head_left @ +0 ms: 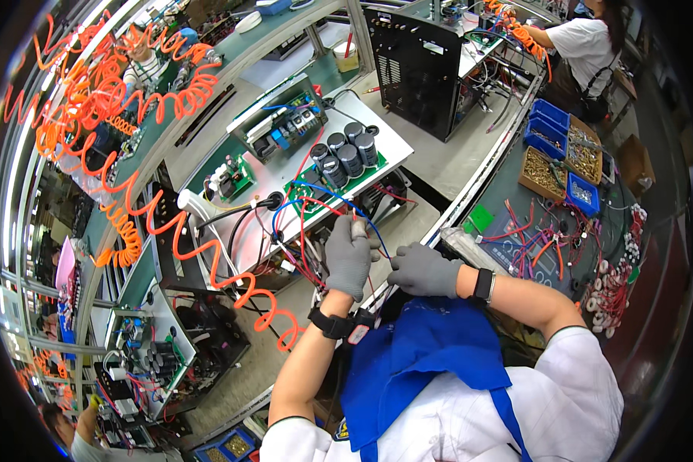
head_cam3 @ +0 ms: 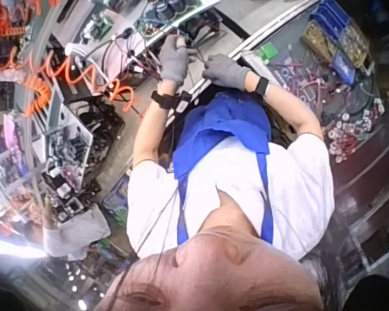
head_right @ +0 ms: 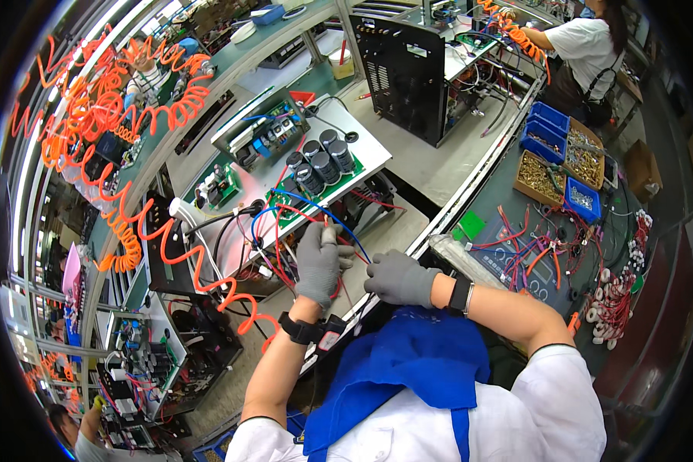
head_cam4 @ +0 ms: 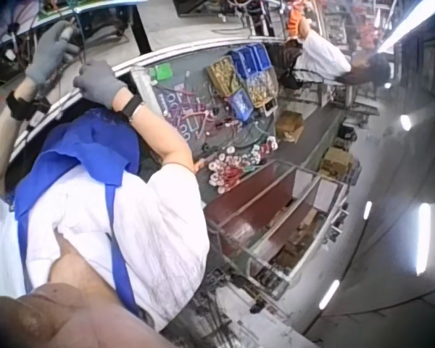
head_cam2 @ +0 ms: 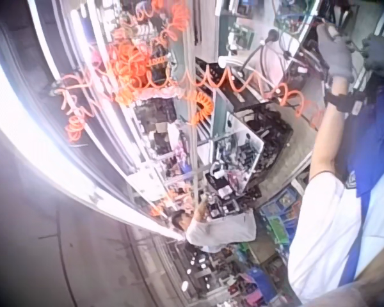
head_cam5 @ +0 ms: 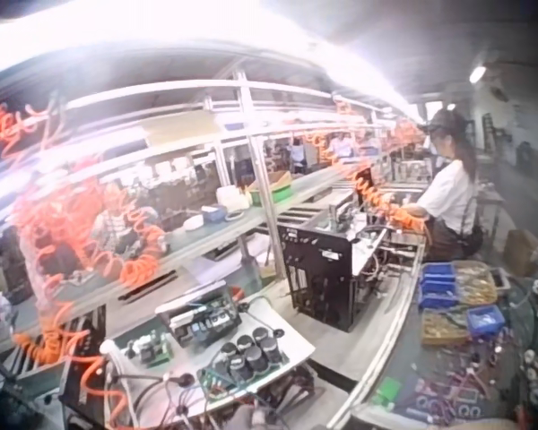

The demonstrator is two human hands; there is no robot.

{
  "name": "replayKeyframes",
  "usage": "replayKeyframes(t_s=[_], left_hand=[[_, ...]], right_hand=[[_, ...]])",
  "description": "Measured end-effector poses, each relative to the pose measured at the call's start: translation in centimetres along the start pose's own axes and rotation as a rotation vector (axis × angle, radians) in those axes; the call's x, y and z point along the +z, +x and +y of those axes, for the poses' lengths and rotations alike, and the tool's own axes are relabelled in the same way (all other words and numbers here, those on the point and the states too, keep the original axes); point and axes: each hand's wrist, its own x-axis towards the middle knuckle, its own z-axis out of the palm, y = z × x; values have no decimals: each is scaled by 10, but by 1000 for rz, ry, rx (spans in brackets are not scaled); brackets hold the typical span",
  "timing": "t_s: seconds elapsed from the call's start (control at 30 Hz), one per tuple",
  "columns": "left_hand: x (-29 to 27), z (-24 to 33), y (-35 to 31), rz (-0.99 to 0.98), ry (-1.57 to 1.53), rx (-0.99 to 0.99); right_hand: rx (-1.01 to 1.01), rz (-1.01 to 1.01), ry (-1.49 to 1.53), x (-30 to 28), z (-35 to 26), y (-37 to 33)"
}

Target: Assembling, wiring, and securing components of an electronic inverter on a factory production line.

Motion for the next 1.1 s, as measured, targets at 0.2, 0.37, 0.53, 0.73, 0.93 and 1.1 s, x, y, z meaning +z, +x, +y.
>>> replayKeyframes(t_s=[0.2,0.37,0.53,0.73,0.93,1.1], left_hand=[[8,-17,14,-193,-142,-4],[-6,2,0,-367,-256,11],[-17,29,-20,-338,-329,13],[-22,37,-28,-322,-509,1],[-59,25,-45,-248,-500,-52],[-75,30,-64,-193,-173,-146]], right_hand=[[299,384,217,8,2,-14],[352,391,513,7,1,-7],[424,594,141,-34,-24,-22],[261,536,158,-48,-26,-19],[346,406,298,-50,-12,-64],[374,199,206,-77,-29,-90]])
